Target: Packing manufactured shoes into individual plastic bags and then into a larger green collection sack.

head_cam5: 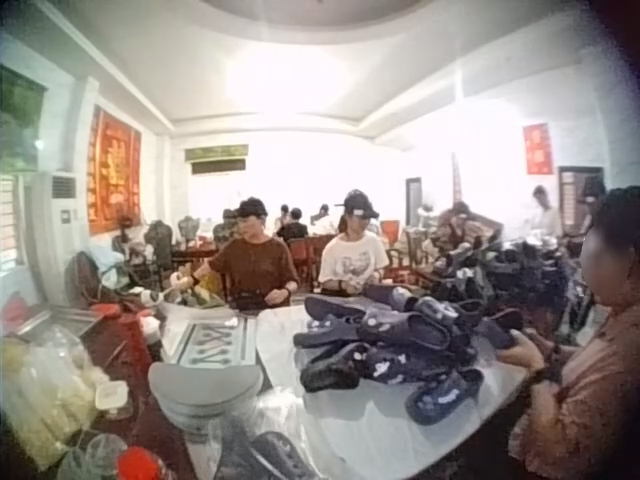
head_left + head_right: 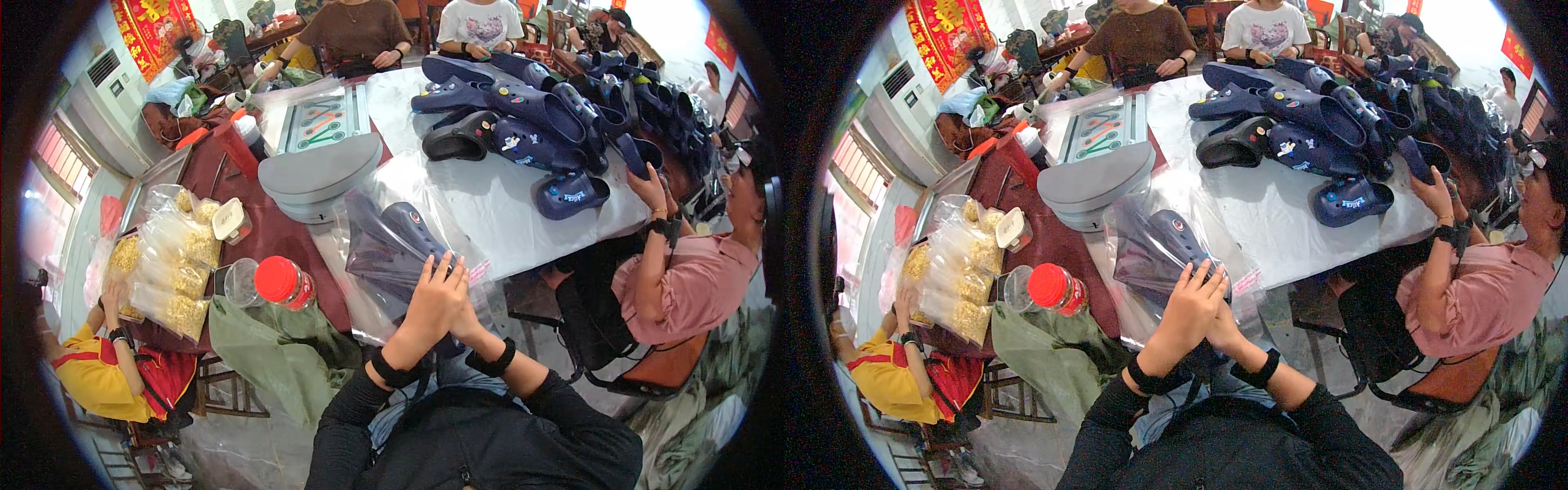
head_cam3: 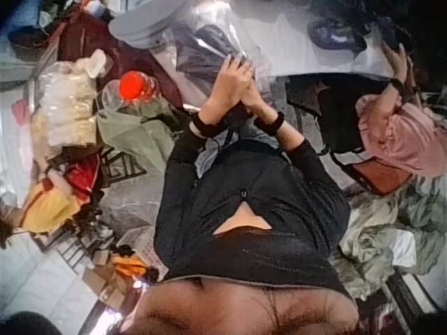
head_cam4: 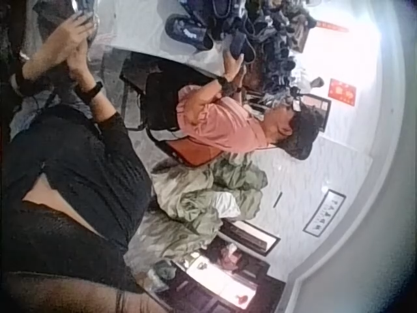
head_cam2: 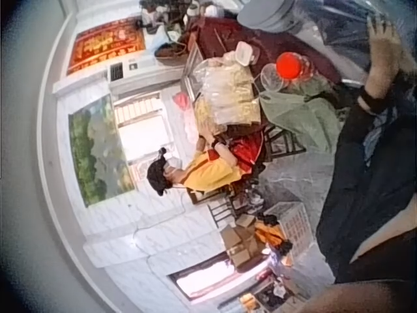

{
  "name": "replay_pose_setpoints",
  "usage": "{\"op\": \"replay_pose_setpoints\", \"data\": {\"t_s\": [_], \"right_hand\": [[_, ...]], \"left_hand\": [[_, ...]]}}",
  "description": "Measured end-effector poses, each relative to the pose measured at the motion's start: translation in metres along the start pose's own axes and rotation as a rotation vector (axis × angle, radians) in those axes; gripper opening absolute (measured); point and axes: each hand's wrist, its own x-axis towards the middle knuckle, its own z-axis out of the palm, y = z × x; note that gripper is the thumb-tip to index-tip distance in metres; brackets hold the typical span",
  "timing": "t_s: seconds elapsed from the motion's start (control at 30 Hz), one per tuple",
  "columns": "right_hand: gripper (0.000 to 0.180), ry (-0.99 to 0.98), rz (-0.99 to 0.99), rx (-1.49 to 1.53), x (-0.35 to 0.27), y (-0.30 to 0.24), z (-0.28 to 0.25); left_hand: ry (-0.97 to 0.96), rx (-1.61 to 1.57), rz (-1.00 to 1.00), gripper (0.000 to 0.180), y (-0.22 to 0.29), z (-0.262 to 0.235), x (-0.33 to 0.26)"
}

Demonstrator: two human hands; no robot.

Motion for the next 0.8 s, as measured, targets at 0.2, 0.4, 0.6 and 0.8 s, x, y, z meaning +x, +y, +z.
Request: {"op": "replay_pose_setpoints", "data": {"t_s": [0.2, 0.4, 0.6, 0.8], "right_hand": [[0.04, 0.06, 0.102, 0.299, 0.001, 0.02, 0.006], [0.037, 0.149, 0.224, 0.665, 0.002, 0.052, 0.017], [0.035, 0.237, 0.25, 0.745, 0.018, 0.028, 0.014], [0.041, 0.283, 0.226, 0.685, 0.026, 0.019, 0.026]], "left_hand": [[-0.024, -0.023, 0.018, 0.039, 0.001, 0.006, -0.002], [0.099, -0.229, -0.038, 0.036, 0.0, 0.009, -0.025], [0.046, -0.468, -0.34, 0.042, 0.032, -0.004, -0.085], [-0.401, -0.401, -0.782, 0.066, 0.041, -0.004, -0.1]]}}
